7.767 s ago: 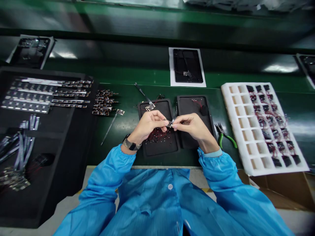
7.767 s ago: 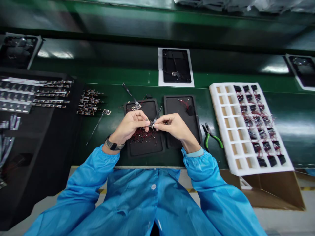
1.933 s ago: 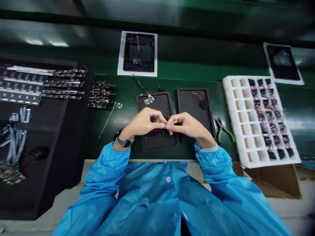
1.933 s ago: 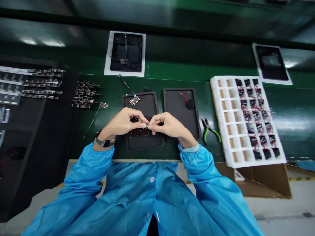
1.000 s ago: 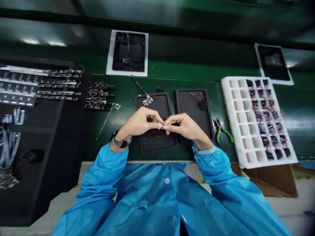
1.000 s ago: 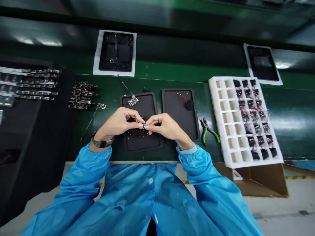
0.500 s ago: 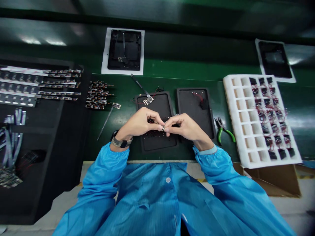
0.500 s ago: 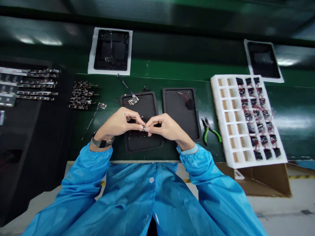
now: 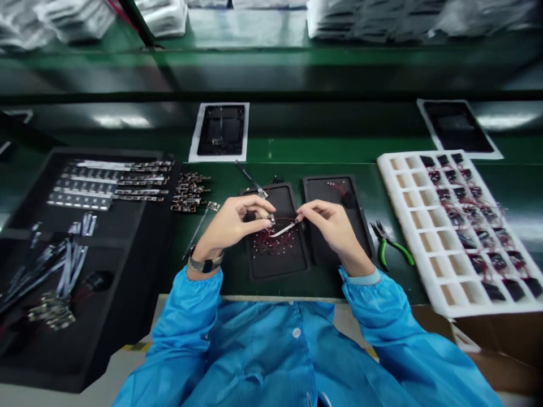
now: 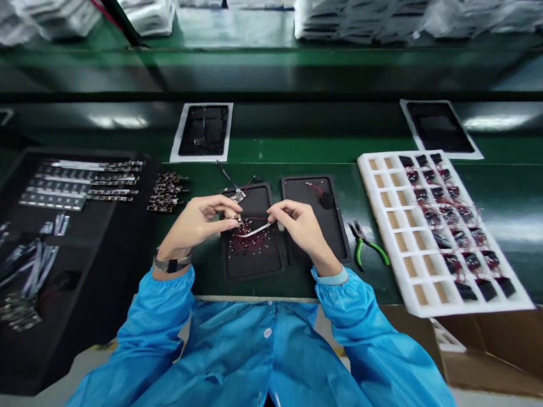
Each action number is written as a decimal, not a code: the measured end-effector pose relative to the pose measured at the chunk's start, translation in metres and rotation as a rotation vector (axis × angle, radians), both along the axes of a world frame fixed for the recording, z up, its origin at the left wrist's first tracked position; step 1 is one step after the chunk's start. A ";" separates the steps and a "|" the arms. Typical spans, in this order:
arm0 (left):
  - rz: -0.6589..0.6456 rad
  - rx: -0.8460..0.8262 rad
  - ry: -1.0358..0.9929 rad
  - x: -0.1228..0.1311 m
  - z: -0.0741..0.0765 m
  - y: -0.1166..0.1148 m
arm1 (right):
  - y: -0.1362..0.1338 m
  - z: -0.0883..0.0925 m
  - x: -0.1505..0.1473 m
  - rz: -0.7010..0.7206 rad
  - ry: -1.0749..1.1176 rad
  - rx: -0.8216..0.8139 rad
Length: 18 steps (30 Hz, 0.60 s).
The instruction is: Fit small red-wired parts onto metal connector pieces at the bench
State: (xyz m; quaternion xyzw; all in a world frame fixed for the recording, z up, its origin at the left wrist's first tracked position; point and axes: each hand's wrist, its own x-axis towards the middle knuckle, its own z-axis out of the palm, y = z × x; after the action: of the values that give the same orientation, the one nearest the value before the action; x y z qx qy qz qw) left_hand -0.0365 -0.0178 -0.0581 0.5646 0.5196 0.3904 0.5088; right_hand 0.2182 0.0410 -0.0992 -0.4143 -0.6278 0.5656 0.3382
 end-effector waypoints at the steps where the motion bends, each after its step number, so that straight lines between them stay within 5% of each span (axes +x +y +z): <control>1: 0.027 0.031 0.041 -0.001 0.010 0.001 | 0.003 -0.001 0.002 -0.077 0.022 0.018; 6: -0.002 0.202 0.311 0.011 0.069 0.016 | 0.007 -0.010 0.002 -0.261 0.123 -0.027; 10: -0.057 0.342 0.474 0.048 0.108 0.063 | 0.006 -0.023 -0.004 -0.267 0.106 -0.081; 14: -0.154 0.422 0.657 0.125 0.128 0.140 | 0.012 -0.031 -0.002 -0.349 0.165 -0.119; 18: -0.335 0.487 0.688 0.234 0.120 0.229 | 0.017 -0.032 0.005 -0.422 0.216 -0.172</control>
State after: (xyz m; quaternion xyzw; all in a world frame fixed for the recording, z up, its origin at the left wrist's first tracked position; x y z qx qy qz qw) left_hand 0.1975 0.2109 0.0615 0.8411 0.4529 0.2033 0.2148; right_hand 0.2236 0.0581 -0.1308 -0.5007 -0.4373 0.5747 0.4772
